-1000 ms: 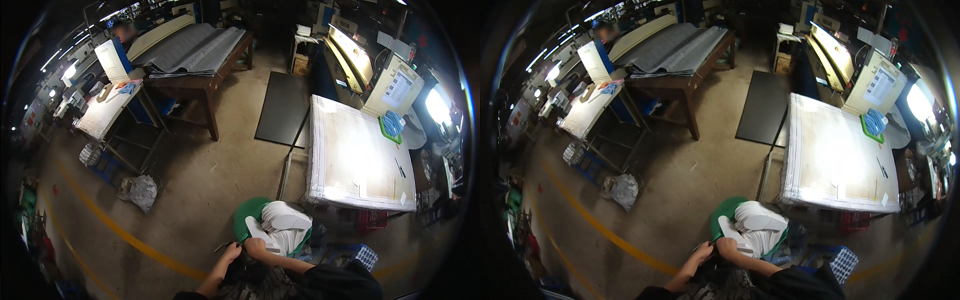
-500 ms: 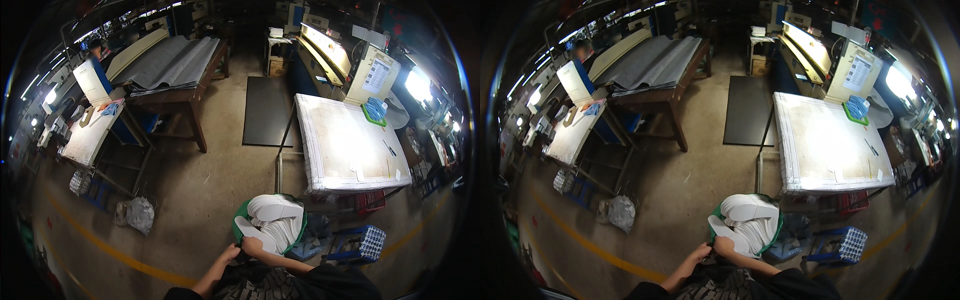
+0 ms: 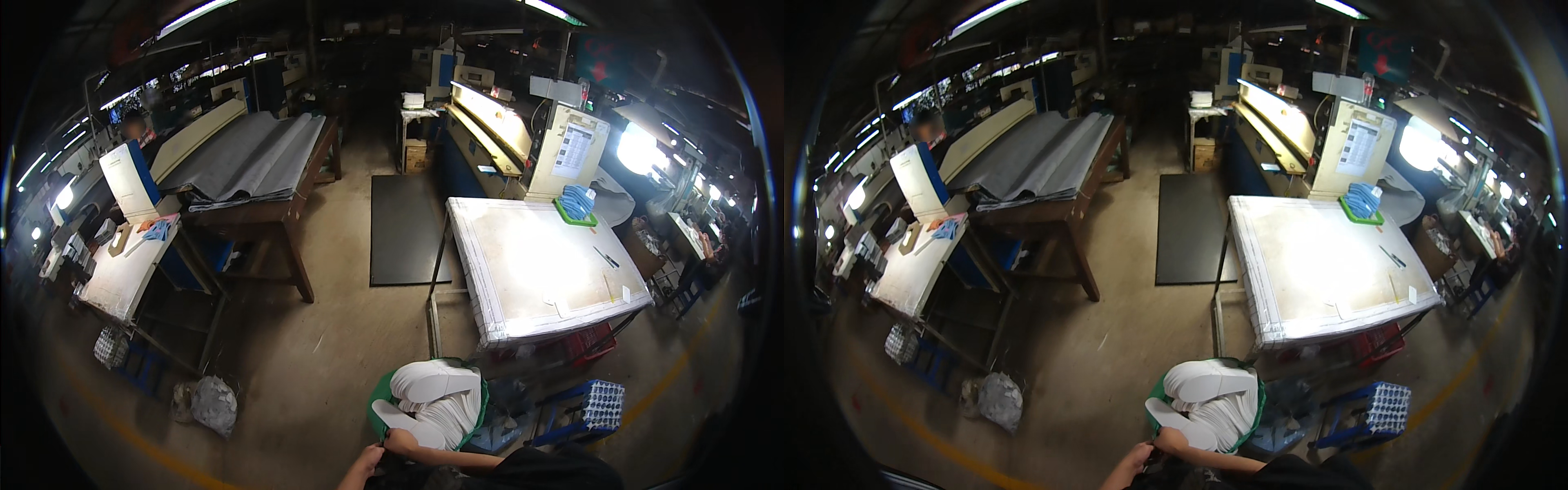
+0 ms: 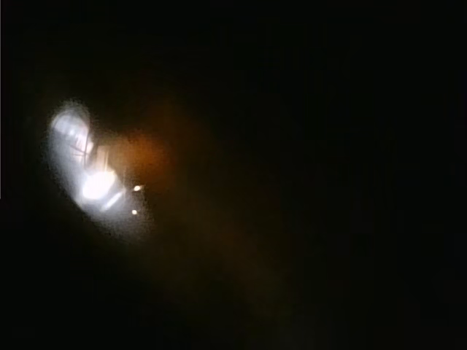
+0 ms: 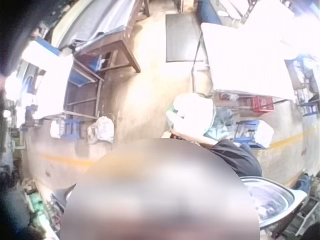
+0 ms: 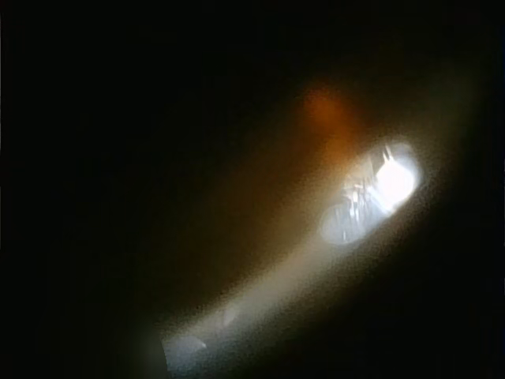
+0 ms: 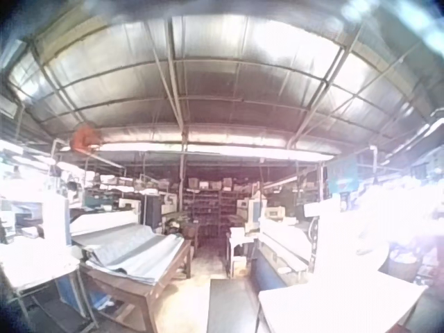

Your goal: The person walks through a factory floor, picks up a green bag filled with white shoe parts, and ties the bag closed using a white strap. The person then places the tied bag on the floor.

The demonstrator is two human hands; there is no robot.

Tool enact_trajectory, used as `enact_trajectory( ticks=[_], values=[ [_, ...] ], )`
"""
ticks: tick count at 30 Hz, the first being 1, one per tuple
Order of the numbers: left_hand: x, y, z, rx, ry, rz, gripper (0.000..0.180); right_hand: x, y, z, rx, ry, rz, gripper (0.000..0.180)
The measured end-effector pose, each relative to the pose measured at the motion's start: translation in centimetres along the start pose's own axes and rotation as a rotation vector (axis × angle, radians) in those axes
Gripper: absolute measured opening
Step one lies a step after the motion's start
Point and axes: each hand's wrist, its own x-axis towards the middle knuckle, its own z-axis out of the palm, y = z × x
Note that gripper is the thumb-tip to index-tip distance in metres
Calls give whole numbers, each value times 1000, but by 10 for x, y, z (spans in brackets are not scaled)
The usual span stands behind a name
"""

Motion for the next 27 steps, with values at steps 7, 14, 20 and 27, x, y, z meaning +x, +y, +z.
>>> enact_trajectory(
  ticks=[7, 14, 20, 27],
  values=[
    [-4, 3, 1, 88, 163, 114, 31, 24, 6, 15, -73, -55, -164, 46],
    [-7, 15, 1, 193, 402, 131, 34, 47, 21, 36, -29, -236, -130, 57],
    [36, 24, 6, 600, 422, 120, 49, 56, 54, 46, 74, -116, -407, 55],
    [69, 43, 6, 1150, 300, 83, 56, 25, 55, 13, -163, -27, -300, 36]
  ],
)
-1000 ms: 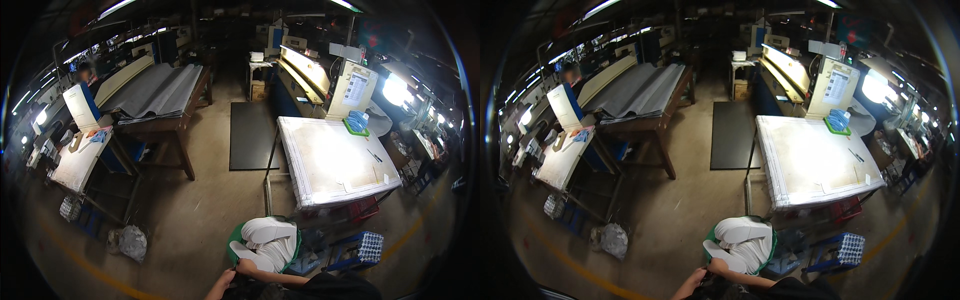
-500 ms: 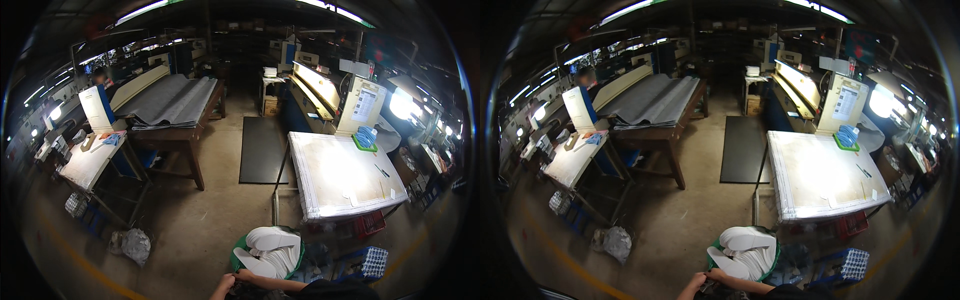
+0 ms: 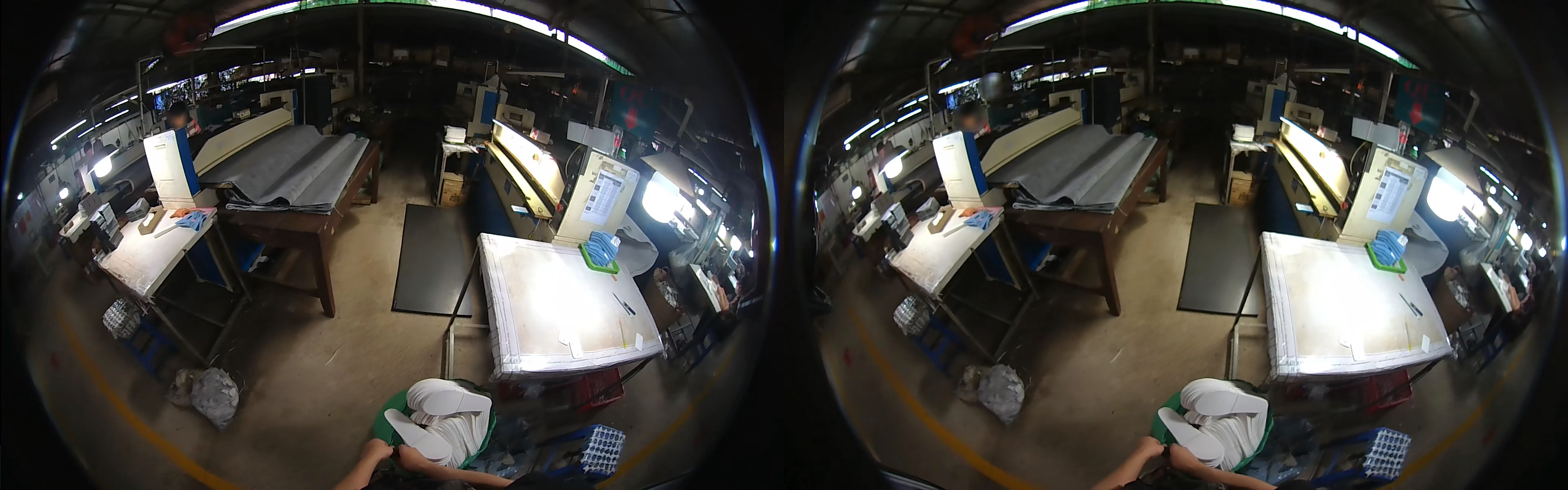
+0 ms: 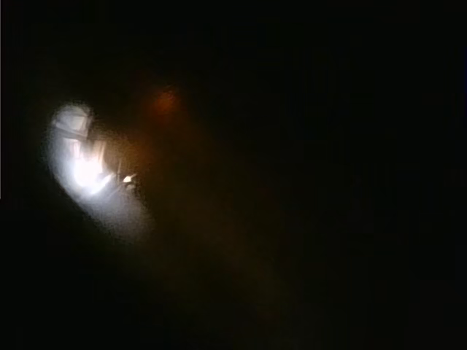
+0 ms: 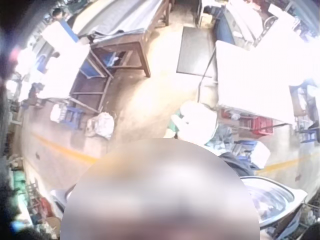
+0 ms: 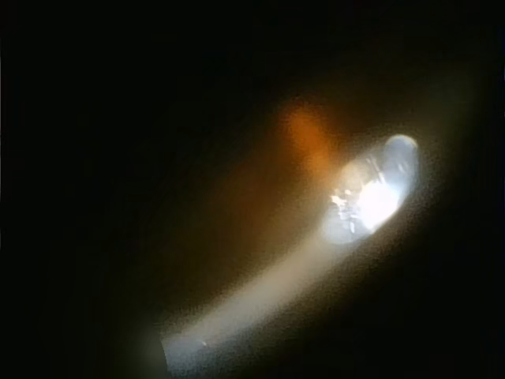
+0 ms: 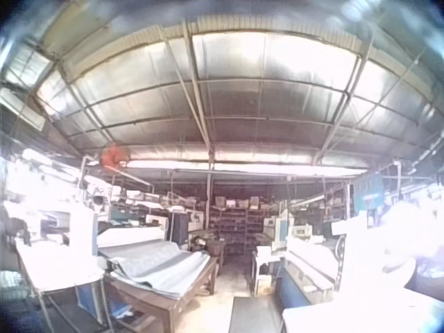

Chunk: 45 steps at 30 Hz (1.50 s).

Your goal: The person walks through a factory floor, picks up a green bag filled with white shoe parts, and ties the bag closed using a white strap. The person then places the tied bag on the floor.

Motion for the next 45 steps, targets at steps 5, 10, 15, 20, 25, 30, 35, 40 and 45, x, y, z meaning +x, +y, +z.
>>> enact_trajectory(
  ticks=[5, 10, 15, 20, 25, 30, 35, 40, 45],
  values=[
    [-4, -1, 14, -464, -65, 28, 54, -42, -44, -35, -188, 264, 30, 23],
    [-11, -5, 17, -777, -97, -29, 47, -54, -72, -58, -332, 336, -58, 21],
    [-12, -11, 17, -782, 17, -158, 45, -40, -69, -60, -343, 409, -10, 25],
    [-18, -18, 25, -806, 94, -87, 48, -10, -64, -39, -141, 330, -17, 23],
    [-38, -19, 24, -662, 199, -164, 43, 2, -60, -19, 40, 283, 50, 22],
    [-64, -12, 19, -786, 259, -186, 37, -8, -58, -2, 112, 381, 48, 20],
    [-71, -22, 22, -670, 279, -249, 36, -1, -58, 10, 136, 265, 68, 29],
    [-74, -34, 26, -797, 310, -209, 34, 19, -55, 7, 225, 1, 158, 40],
    [-102, -47, 11, -1070, 198, -123, 30, 22, -60, 0, 611, -256, 339, 37]
  ],
)
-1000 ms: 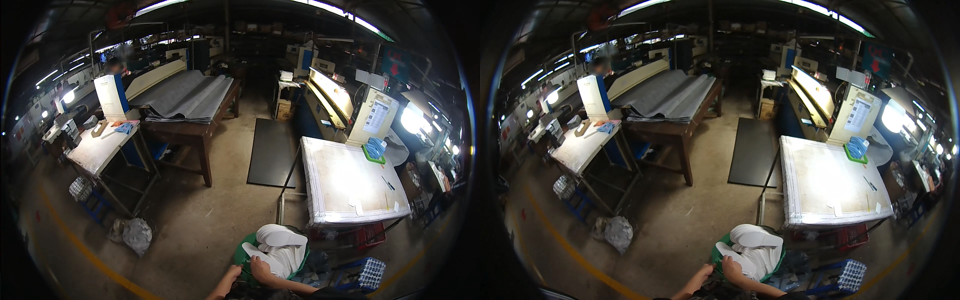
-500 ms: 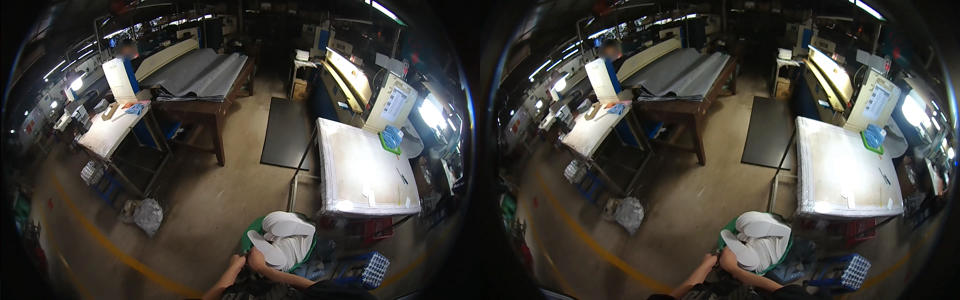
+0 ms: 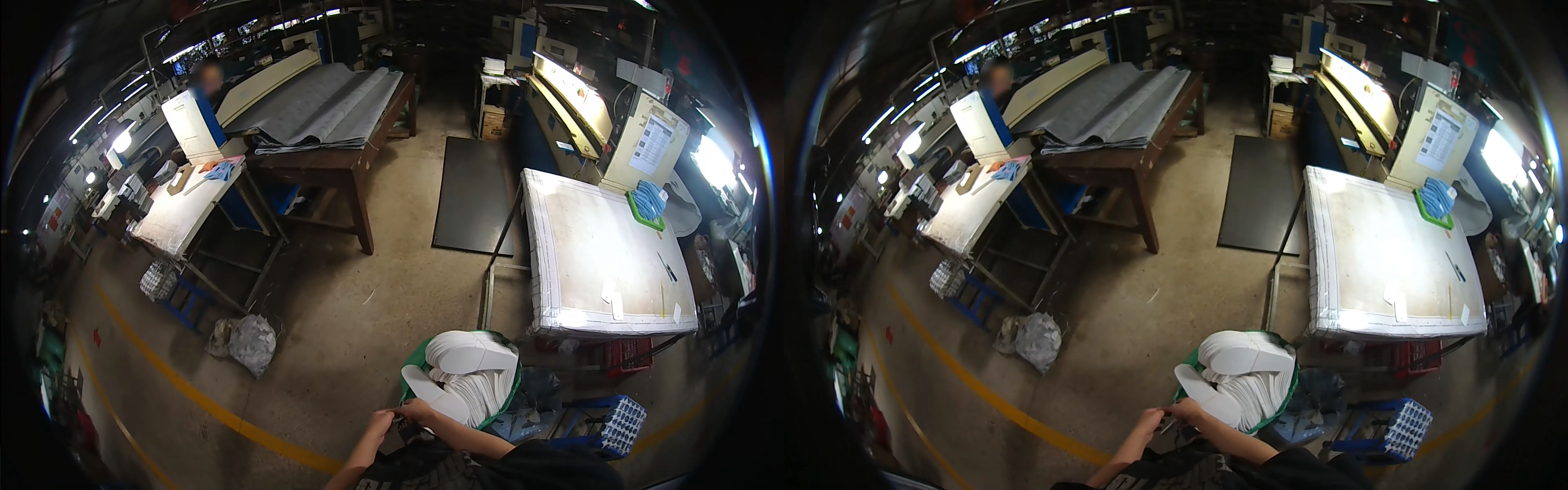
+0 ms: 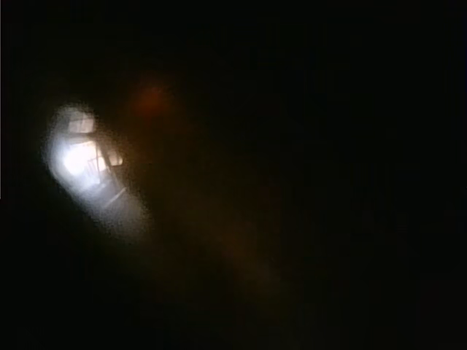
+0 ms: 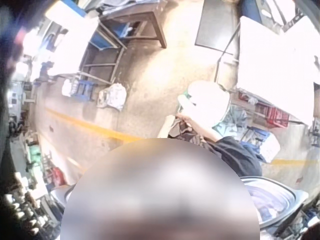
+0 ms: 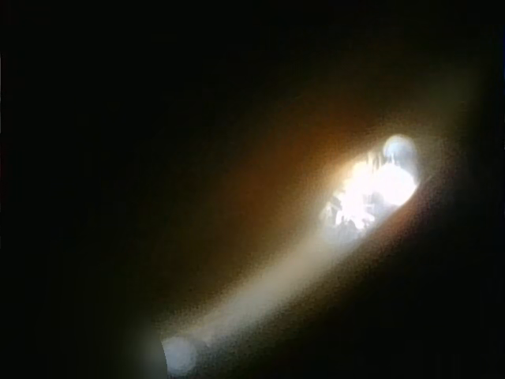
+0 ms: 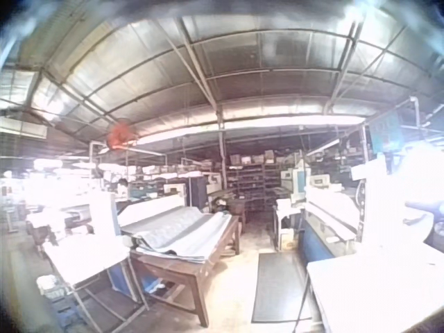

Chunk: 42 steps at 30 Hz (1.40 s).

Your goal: The person walks through a factory floor, picks up a green bag filled with white shoe parts, and ties the bag closed using a white strap. The person then places the tied bag on the floor.

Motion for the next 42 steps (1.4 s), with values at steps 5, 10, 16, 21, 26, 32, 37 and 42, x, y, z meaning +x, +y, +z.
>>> enact_trajectory(
  ticks=[5, 10, 16, 21, 26, 32, 37, 42],
  values=[
    [8, -8, 5, -121, 87, -53, 26, 0, -2, -2, -18, -60, 26, 36],
    [28, -12, 21, 54, 117, -66, 23, 6, 9, -6, -371, -35, -79, 42],
    [16, 4, 35, 599, 336, 233, 32, -21, 31, -6, -487, 185, -290, 45],
    [12, 14, 31, 75, 364, 205, 26, -41, 34, -23, -459, 332, -335, 27],
    [-9, 30, 26, -44, -151, 370, 16, -44, 20, -42, 378, 18, -75, 24],
    [-35, 59, 36, 901, -124, 648, 20, -66, 11, -50, 630, -13, -30, 26],
    [-41, 61, 47, 655, -145, 463, 23, -75, 16, -53, 454, -13, 6, 19],
    [-27, 50, 45, 342, -222, 243, 19, -72, 23, -61, -83, 24, -183, 22]
  ],
)
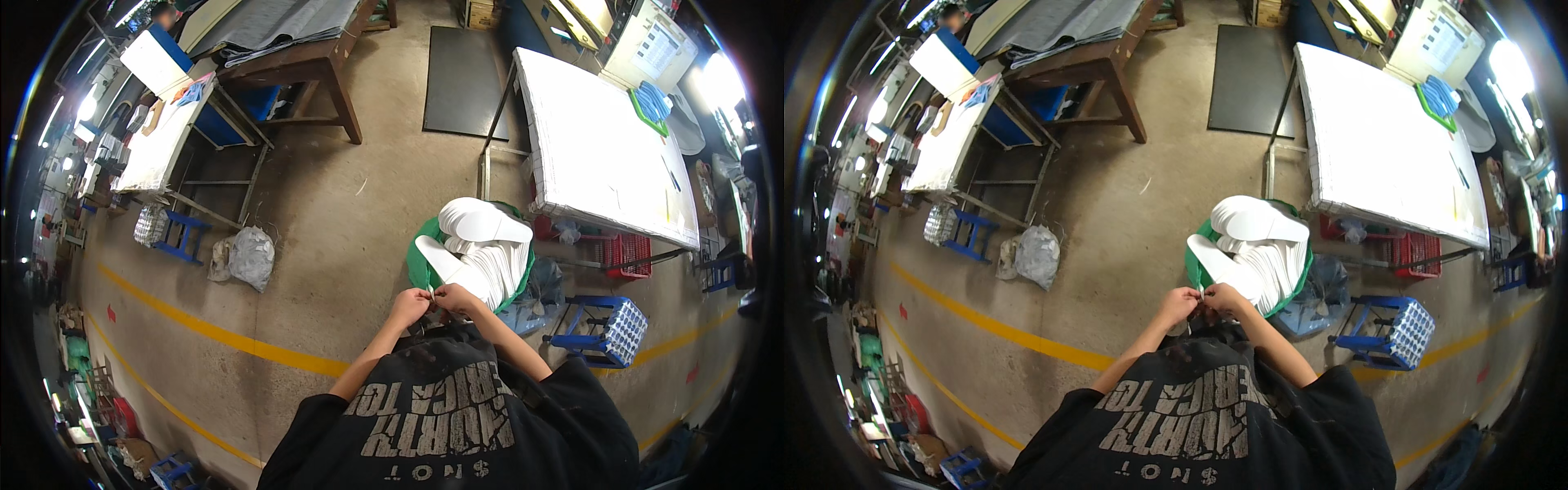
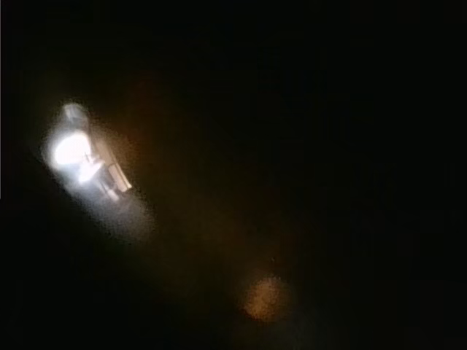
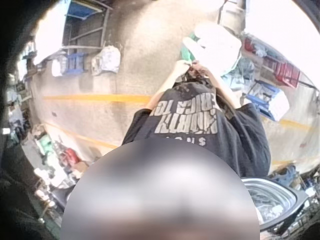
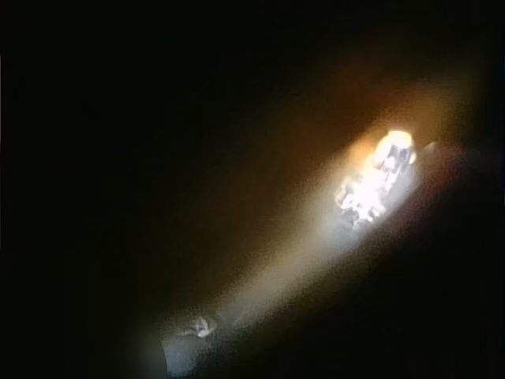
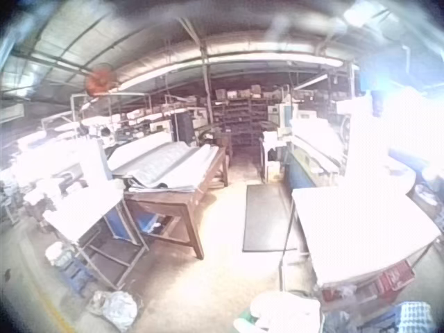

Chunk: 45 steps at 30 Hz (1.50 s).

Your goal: The person walks through a factory floor, picks up a green bag filled with white shoe parts, and ties the bag closed using a white strap. The person then places the tied bag on the floor.

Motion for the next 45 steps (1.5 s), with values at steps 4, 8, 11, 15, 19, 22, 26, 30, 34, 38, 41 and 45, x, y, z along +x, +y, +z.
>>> enact_trajectory(
  ticks=[4, 8, 11, 15, 19, 22, 26, 30, 34, 38, 41, 45],
  values=[
    [15, -22, 0, -582, -92, -305, 10, -2, -4, -5, 86, 5, 92, 25],
    [31, -39, 9, -656, -247, -359, 18, -7, -7, -3, 61, -49, 39, 30],
    [41, -44, 13, -451, -234, -247, 21, -7, 0, -2, 86, 29, 54, 34],
    [41, -47, 13, -534, -255, -217, 16, -5, 13, -4, -33, 98, 36, 43],
    [28, -52, 13, -702, -337, -217, 11, -8, 14, -12, 706, -181, 213, 31],
    [22, -51, 13, -692, -353, -258, 12, -10, 8, -19, 805, -156, 303, 26],
    [22, -48, 15, -733, -382, -276, 13, -12, 7, -17, 645, -251, 263, 24],
    [25, -52, 25, -640, -268, -215, 10, -10, 19, -1, 755, -47, 272, 20],
    [31, -55, 40, -703, -196, -200, 5, -10, 26, 10, 262, 194, 106, 27],
    [37, -48, 51, -944, -242, -367, 13, -15, 16, 4, -467, 348, -250, 32],
    [40, -41, 49, -923, -213, -461, 16, -18, 0, 0, -658, 374, -376, 25],
    [42, -40, 43, -975, -164, -482, 22, -15, -21, 1, -728, 383, -556, 24]
  ],
)
